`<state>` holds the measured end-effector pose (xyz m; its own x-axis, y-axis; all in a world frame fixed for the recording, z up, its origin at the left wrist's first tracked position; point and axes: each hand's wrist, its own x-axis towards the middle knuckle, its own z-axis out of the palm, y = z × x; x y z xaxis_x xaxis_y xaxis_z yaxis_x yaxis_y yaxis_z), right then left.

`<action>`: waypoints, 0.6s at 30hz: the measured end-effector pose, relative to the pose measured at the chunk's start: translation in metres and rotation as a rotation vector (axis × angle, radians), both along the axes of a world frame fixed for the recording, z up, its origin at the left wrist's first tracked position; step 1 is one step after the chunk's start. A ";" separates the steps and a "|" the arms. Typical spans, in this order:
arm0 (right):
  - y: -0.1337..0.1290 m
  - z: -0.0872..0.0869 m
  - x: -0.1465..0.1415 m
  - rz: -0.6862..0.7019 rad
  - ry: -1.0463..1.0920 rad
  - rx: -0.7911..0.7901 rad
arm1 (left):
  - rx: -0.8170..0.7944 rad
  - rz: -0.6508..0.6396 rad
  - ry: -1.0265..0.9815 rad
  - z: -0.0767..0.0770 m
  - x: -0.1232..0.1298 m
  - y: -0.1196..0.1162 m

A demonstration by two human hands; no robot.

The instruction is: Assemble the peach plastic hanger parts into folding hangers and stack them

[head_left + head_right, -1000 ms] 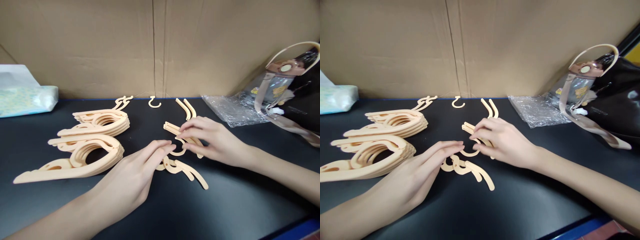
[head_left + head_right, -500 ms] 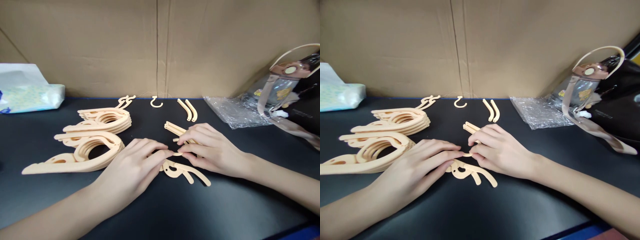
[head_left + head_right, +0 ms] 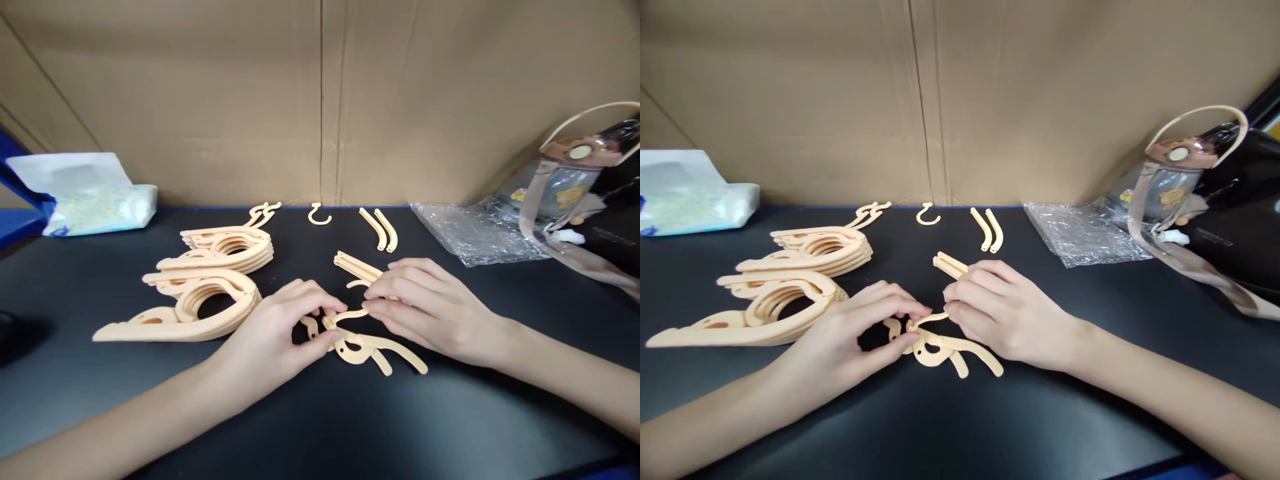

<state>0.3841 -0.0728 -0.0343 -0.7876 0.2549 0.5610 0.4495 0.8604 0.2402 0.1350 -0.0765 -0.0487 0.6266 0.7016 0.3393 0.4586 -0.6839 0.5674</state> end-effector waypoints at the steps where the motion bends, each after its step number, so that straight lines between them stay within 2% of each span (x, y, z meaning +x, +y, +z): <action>1: 0.000 0.001 0.001 0.011 -0.006 0.001 | -0.072 0.012 -0.027 0.002 0.001 0.001; 3: 0.000 0.002 0.003 0.016 -0.002 0.012 | -0.159 0.035 -0.052 0.005 0.004 0.002; 6: -0.004 0.003 0.007 -0.004 0.035 0.012 | -0.169 0.067 -0.069 0.012 0.009 0.002; 8: -0.008 0.004 0.008 -0.023 0.106 -0.063 | -0.157 0.096 -0.098 0.018 0.012 0.001; 10: -0.013 0.004 0.008 -0.049 0.199 -0.253 | -0.133 0.124 -0.136 0.023 0.017 0.001; 12: -0.015 0.005 0.008 -0.074 0.265 -0.514 | -0.108 0.133 -0.165 0.028 0.025 0.001; 14: -0.014 0.005 0.007 -0.047 0.313 -0.729 | -0.077 0.121 -0.179 0.030 0.034 0.002; 18: -0.003 0.006 0.013 0.014 0.477 -0.909 | 0.023 0.105 -0.177 0.024 0.047 0.005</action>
<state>0.3974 -0.0756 -0.0283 -0.5392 0.7322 0.4160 0.3161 0.6338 -0.7060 0.1817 -0.0720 -0.0251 0.4795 0.7509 0.4541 0.4223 -0.6511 0.6307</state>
